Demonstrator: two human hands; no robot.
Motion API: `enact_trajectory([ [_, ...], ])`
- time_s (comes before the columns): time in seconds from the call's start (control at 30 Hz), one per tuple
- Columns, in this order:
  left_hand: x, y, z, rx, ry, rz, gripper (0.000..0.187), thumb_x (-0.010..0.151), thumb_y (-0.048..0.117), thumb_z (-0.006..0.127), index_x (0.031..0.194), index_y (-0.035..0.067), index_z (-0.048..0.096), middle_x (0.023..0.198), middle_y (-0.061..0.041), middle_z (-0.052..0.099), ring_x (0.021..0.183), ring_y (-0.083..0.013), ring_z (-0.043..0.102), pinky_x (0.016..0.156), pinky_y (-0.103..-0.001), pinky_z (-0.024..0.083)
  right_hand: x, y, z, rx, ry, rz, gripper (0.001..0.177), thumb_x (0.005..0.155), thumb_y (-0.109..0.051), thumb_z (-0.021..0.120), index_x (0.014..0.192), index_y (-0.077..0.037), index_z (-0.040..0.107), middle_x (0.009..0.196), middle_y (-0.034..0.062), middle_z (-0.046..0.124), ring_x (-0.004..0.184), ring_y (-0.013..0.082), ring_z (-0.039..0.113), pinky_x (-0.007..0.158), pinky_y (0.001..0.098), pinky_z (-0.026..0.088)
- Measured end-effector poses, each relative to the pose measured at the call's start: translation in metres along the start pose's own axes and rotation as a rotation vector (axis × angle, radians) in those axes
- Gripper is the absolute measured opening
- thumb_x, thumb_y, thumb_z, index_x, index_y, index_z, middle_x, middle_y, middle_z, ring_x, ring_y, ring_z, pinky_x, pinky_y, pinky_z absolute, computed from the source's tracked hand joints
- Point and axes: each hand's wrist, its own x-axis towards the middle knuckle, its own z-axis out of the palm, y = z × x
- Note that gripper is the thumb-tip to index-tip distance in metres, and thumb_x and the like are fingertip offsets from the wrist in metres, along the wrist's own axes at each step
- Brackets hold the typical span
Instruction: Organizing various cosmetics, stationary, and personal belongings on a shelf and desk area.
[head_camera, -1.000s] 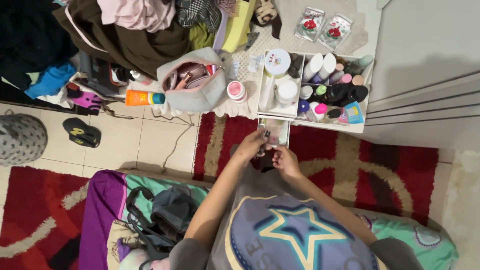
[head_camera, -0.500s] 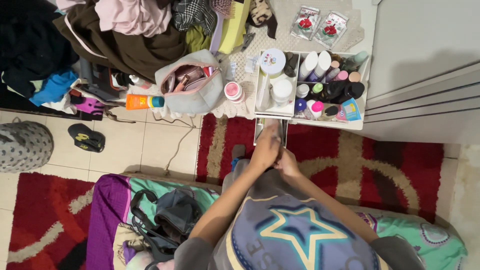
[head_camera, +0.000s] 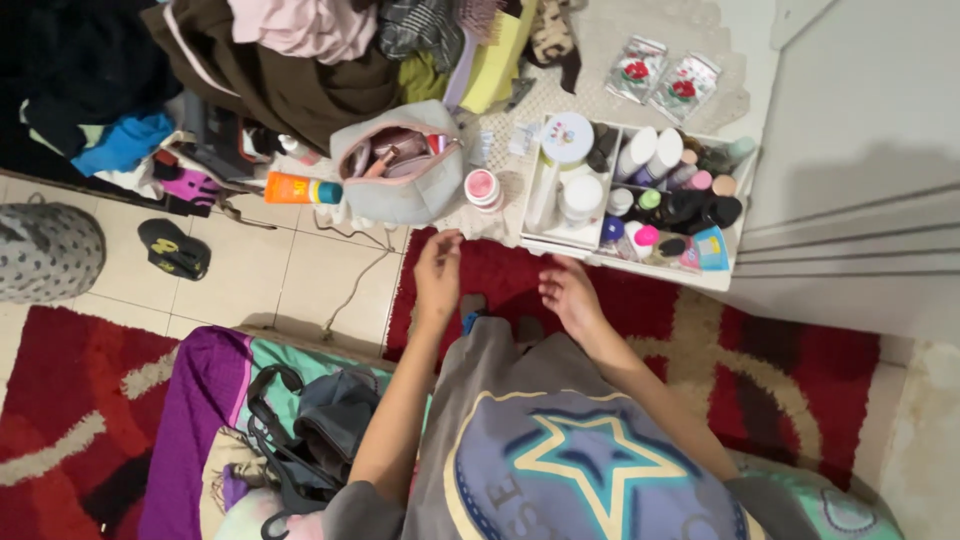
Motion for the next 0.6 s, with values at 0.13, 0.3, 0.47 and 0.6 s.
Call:
enact_trajectory([
  [0.13, 0.041, 0.021, -0.036, 0.073, 0.054, 0.049, 0.024, 0.099, 0.008, 0.059, 0.121, 0.002, 0.066, 0.113, -0.011, 0.071, 0.102, -0.0214, 0.068, 0.090, -0.033, 0.055, -0.012, 0.022, 0.007, -0.154, -0.024, 0.135, 0.045, 0.098, -0.016, 0.048, 0.143, -0.017, 0.048, 0.098, 0.0041, 0.066, 0.084, 0.0169, 0.063, 0.074, 0.0340, 0.050],
  [0.3, 0.098, 0.036, -0.078, 0.534, 0.103, 0.441, 0.024, 0.091, 0.013, 0.073, 0.114, 0.009, 0.070, 0.115, -0.010, 0.072, 0.116, -0.0335, 0.065, 0.100, -0.044, 0.050, -0.023, 0.003, 0.069, -0.332, -0.340, 0.169, 0.042, 0.100, -0.019, 0.051, 0.141, -0.009, 0.052, 0.101, 0.0048, 0.068, 0.089, 0.0155, 0.066, 0.079, 0.0308, 0.052],
  [0.47, 0.142, 0.059, -0.095, 0.747, -0.051, 0.677, 0.048, 0.068, 0.028, 0.083, 0.110, 0.007, 0.073, 0.117, -0.014, 0.069, 0.109, -0.0375, 0.062, 0.091, -0.048, 0.047, -0.007, -0.005, 0.130, -0.537, -0.424, -0.027, 0.041, 0.101, -0.024, 0.051, 0.139, -0.007, 0.055, 0.102, 0.0042, 0.069, 0.091, 0.0131, 0.067, 0.080, 0.0270, 0.052],
  [0.6, 0.175, -0.004, -0.097, 0.636, -0.294, 0.701, 0.031, 0.081, 0.022, 0.078, 0.107, 0.009, 0.073, 0.119, -0.013, 0.069, 0.109, -0.0335, 0.064, 0.095, -0.044, 0.052, 0.025, -0.006, 0.170, -0.627, -0.412, -0.460, 0.035, 0.105, -0.022, 0.055, 0.133, -0.003, 0.062, 0.099, 0.0053, 0.069, 0.091, 0.0127, 0.066, 0.086, 0.0272, 0.055],
])
